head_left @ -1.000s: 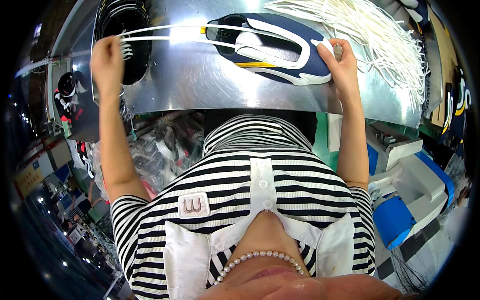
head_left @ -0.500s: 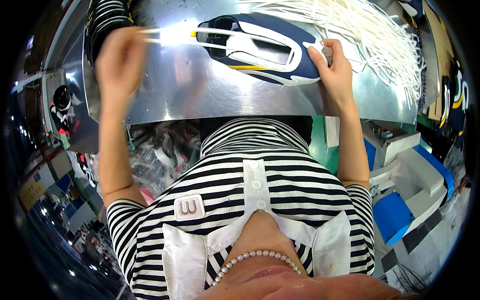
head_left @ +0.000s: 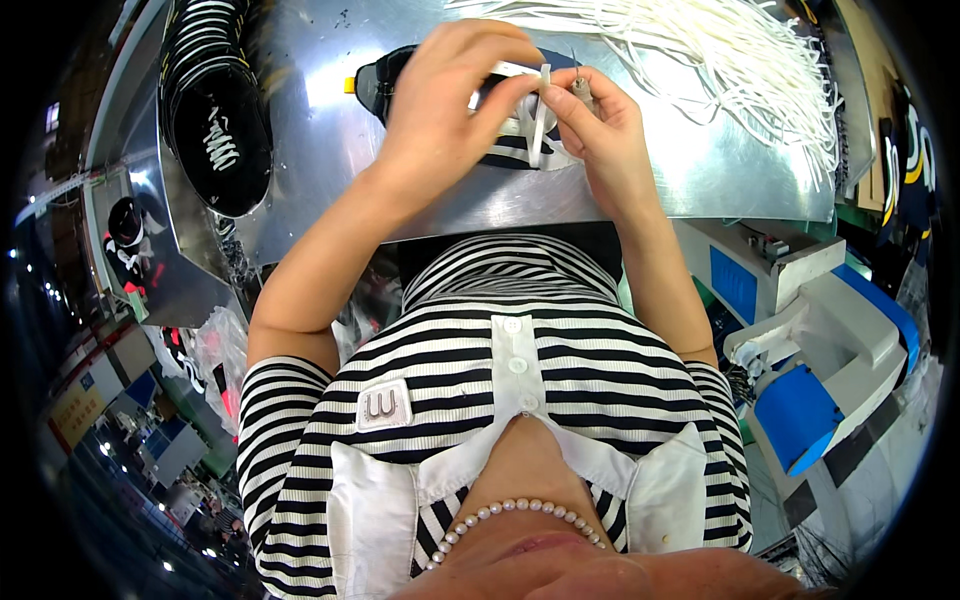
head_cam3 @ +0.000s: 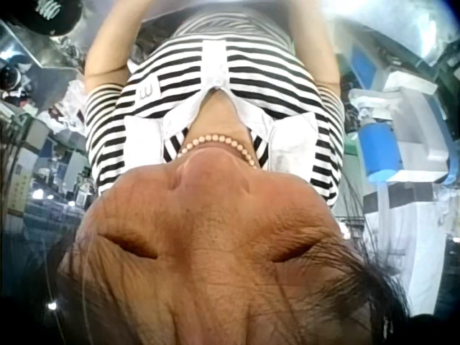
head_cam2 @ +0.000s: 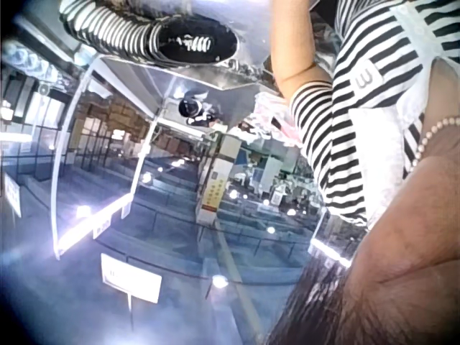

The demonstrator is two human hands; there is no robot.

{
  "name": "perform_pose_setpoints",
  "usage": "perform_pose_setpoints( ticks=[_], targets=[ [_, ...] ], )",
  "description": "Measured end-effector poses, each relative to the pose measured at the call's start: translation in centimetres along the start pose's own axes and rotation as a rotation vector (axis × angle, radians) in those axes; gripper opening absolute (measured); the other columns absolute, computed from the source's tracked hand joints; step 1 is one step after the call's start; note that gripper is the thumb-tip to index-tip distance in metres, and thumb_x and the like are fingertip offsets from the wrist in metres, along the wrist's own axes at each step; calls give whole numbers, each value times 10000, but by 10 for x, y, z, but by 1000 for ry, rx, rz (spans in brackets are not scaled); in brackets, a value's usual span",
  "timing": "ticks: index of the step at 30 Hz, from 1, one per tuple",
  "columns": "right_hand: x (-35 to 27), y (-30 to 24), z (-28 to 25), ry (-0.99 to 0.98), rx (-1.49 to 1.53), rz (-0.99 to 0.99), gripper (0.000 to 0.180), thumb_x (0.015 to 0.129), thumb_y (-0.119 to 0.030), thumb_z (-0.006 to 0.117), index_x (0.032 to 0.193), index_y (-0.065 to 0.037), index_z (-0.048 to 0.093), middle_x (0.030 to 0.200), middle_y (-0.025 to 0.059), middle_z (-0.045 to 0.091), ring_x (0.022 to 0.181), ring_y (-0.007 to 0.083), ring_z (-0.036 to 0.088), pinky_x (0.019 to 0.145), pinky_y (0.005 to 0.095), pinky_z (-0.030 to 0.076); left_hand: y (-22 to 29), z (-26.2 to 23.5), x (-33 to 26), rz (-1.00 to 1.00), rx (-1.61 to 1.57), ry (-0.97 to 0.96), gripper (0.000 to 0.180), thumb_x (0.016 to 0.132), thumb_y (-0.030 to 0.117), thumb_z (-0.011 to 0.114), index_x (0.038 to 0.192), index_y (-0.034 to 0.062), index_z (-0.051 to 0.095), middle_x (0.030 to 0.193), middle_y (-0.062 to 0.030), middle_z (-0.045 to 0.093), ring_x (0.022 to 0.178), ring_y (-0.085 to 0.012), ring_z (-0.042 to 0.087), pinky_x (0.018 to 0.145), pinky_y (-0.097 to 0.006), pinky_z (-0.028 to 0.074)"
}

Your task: The person laces shoes by hand, pulling white laces through the eyelets of blue and yellow sneakers and placing the finished pairs onto a stack.

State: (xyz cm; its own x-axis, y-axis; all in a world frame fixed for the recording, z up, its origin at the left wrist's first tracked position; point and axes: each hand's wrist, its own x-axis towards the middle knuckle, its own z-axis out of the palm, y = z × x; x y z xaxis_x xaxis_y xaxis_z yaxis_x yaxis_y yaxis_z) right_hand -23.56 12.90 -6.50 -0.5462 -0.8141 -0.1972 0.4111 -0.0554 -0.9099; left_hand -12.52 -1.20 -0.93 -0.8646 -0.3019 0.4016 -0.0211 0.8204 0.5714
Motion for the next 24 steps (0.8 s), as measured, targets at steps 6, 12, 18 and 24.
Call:
perform_pose_setpoints(
  ticks=[6, 12, 18, 24],
  targets=[
    [12, 9, 5, 84, -62, 19, 245, 901, -126, 678, 1102, -10, 600, 830, 36, 669, 594, 22, 448, 518, 179, 335, -30, -21, -44, -437, -77, -274, 283, 973, 256, 605, 1098, 8, 658, 1027, -98, 675, 916, -207, 631, 806, -303, 497],
    [14, 29, 7, 160, -408, -115, 319, 855, -118, 709, 1121, -6, 572, 893, 104, 712, 785, 156, 664, 680, 290, 524, -36, 11, -17, -1143, -901, -372, 443, 893, 491, 676, 990, 60, 706, 833, -33, 657, 729, -86, 577, 643, -227, 471],
    [7, 14, 9, 113, -622, -144, 370, 849, -160, 729, 1139, -4, 561, 879, 149, 705, 788, 233, 682, 715, 310, 525, -19, 27, -31, -999, -691, -105, 250, 848, 299, 749, 916, 59, 726, 769, 4, 669, 597, -48, 526, 531, -213, 395],
    [-11, 1, 2, 30, -717, -278, 236, 882, -153, 679, 1039, -3, 587, 860, 174, 702, 758, 304, 693, 679, 358, 531, -7, 28, -36, -970, -615, -18, 249, 835, 218, 760, 954, 2, 724, 869, -44, 727, 770, -102, 674, 681, -246, 512]
  ],
)
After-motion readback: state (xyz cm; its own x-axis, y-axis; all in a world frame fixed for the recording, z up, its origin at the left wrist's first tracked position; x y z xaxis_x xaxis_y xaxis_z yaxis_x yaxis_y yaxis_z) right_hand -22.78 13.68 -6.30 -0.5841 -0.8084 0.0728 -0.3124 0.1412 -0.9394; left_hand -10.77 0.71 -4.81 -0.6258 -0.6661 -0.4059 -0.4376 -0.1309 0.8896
